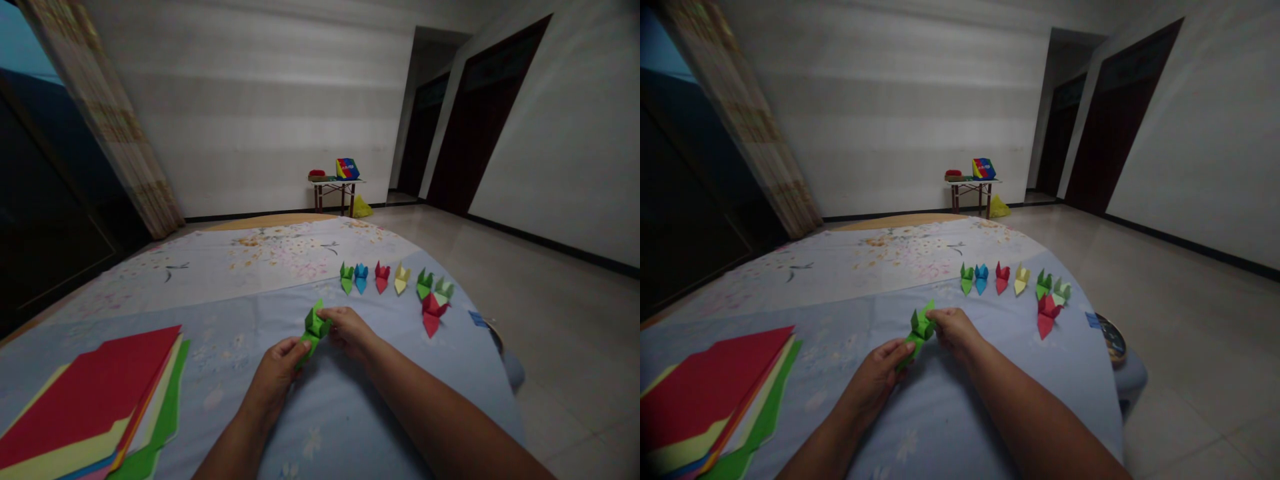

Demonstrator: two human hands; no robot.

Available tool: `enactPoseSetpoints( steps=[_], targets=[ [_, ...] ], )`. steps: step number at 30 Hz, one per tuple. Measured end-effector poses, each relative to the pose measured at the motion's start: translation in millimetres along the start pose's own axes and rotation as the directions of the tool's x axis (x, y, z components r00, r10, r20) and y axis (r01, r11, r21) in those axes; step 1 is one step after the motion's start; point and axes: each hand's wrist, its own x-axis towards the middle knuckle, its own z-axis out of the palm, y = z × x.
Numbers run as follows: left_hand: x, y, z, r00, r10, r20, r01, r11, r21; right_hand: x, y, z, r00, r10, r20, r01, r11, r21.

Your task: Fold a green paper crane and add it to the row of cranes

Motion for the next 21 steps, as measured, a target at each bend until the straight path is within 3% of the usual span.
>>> enactPoseSetpoints(
  steps=[6,11,16,21],
  targets=[
    [-0.4,1.3,1.0,1.000,-0.005,-0.008,0.005,1.000,-0.016,0.1,0.5,-0.1,1.000,0.018,-0.011,-0.018,1.000,-0.006],
    [2.8,-2.1,-2.0,0.998,-0.018,-0.054,0.015,0.998,-0.056,4.6,1.2,-3.6,0.995,-0.025,-0.096,0.019,0.998,-0.060],
    [6.0,-3.6,-4.8,0.991,0.004,-0.130,-0.022,0.990,-0.136,1.8,-9.5,-5.8,0.970,-0.199,-0.142,0.190,0.979,-0.074],
    [5.2,-3.2,-3.0,0.984,0.028,-0.175,-0.062,0.979,-0.192,-8.7,-18.3,0.6,0.927,-0.375,0.002,0.363,0.897,-0.251]
  ],
)
